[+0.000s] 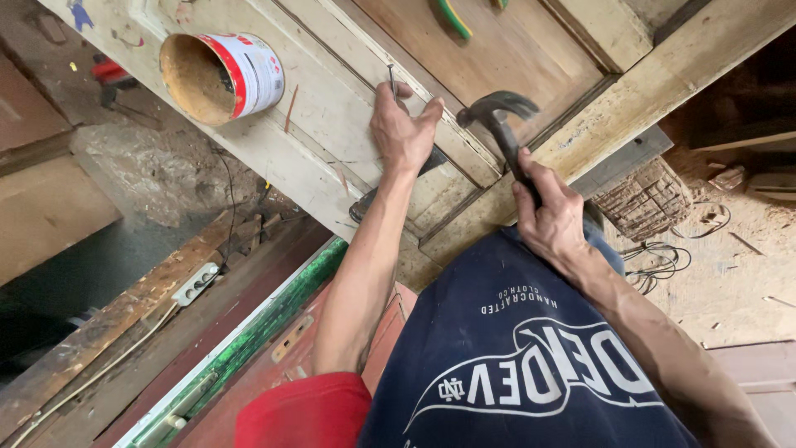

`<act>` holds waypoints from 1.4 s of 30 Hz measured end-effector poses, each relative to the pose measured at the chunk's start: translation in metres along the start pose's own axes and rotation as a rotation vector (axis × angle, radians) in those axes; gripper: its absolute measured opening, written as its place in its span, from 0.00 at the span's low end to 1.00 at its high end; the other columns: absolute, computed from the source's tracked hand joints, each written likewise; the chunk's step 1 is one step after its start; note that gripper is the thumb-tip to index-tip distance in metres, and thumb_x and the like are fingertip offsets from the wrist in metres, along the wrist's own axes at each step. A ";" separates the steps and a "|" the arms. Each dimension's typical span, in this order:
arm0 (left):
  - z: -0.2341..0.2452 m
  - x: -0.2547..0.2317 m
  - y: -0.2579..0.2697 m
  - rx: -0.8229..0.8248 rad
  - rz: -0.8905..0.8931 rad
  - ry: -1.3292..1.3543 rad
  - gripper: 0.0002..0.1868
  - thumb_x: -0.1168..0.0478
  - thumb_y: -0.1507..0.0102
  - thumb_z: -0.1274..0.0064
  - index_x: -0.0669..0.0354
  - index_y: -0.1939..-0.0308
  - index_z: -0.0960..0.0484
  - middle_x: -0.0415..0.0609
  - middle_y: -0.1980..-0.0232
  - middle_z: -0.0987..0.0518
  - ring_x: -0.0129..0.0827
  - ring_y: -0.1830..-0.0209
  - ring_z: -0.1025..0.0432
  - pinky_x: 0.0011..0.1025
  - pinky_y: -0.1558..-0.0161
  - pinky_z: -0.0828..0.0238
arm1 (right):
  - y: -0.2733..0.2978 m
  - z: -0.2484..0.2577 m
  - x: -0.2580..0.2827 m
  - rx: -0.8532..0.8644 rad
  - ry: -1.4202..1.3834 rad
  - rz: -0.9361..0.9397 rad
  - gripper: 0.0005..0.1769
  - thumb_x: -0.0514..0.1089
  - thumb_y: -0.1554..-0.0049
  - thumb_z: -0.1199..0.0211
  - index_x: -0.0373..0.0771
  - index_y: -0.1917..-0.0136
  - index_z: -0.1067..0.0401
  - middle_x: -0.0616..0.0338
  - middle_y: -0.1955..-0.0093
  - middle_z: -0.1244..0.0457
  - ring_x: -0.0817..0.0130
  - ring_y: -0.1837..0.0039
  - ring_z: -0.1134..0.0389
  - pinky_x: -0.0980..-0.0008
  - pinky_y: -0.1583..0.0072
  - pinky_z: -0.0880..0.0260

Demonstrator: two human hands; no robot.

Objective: The person hammers nails into a wooden door frame using a hammer. They repeatedly pick up nails from a container and drive them into the wood at different locations along the frame.

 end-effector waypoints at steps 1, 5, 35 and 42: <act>0.001 0.001 0.002 -0.012 -0.024 -0.001 0.26 0.57 0.50 0.27 0.59 0.59 0.29 0.50 0.67 0.25 0.40 0.68 0.28 0.40 0.61 0.30 | -0.001 -0.001 0.000 0.041 -0.003 -0.043 0.21 0.33 0.38 0.38 0.33 0.32 0.32 0.37 0.42 0.31 0.47 0.48 0.25 0.60 0.49 0.23; 0.000 0.002 0.000 -0.036 -0.097 -0.014 0.25 0.57 0.50 0.27 0.59 0.59 0.28 0.51 0.62 0.23 0.41 0.64 0.27 0.41 0.59 0.29 | -0.001 0.004 0.001 0.046 0.012 0.069 0.21 0.34 0.39 0.39 0.32 0.32 0.31 0.35 0.42 0.31 0.44 0.45 0.26 0.58 0.46 0.22; 0.015 -0.013 0.012 0.500 -0.992 -0.435 0.08 0.61 0.38 0.39 0.50 0.55 0.11 0.42 0.57 0.28 0.34 0.58 0.33 0.35 0.53 0.26 | -0.008 0.061 -0.017 0.194 -0.167 -0.313 0.27 0.40 0.36 0.40 0.31 0.27 0.40 0.54 0.64 0.37 0.70 0.65 0.35 0.68 0.64 0.37; 0.001 0.005 0.009 0.548 -1.009 -0.548 0.10 0.63 0.34 0.43 0.46 0.52 0.11 0.42 0.56 0.26 0.33 0.62 0.36 0.28 0.54 0.24 | 0.006 0.045 -0.025 0.252 -0.098 -0.293 0.27 0.45 0.33 0.44 0.36 0.24 0.43 0.54 0.65 0.34 0.66 0.66 0.34 0.64 0.65 0.35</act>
Point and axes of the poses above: each hand's wrist, its own y-axis away from the middle knuckle, its own z-axis out of the back of the hand, x = y × z, the point moved 1 cm from there along -y, towards the middle knuckle
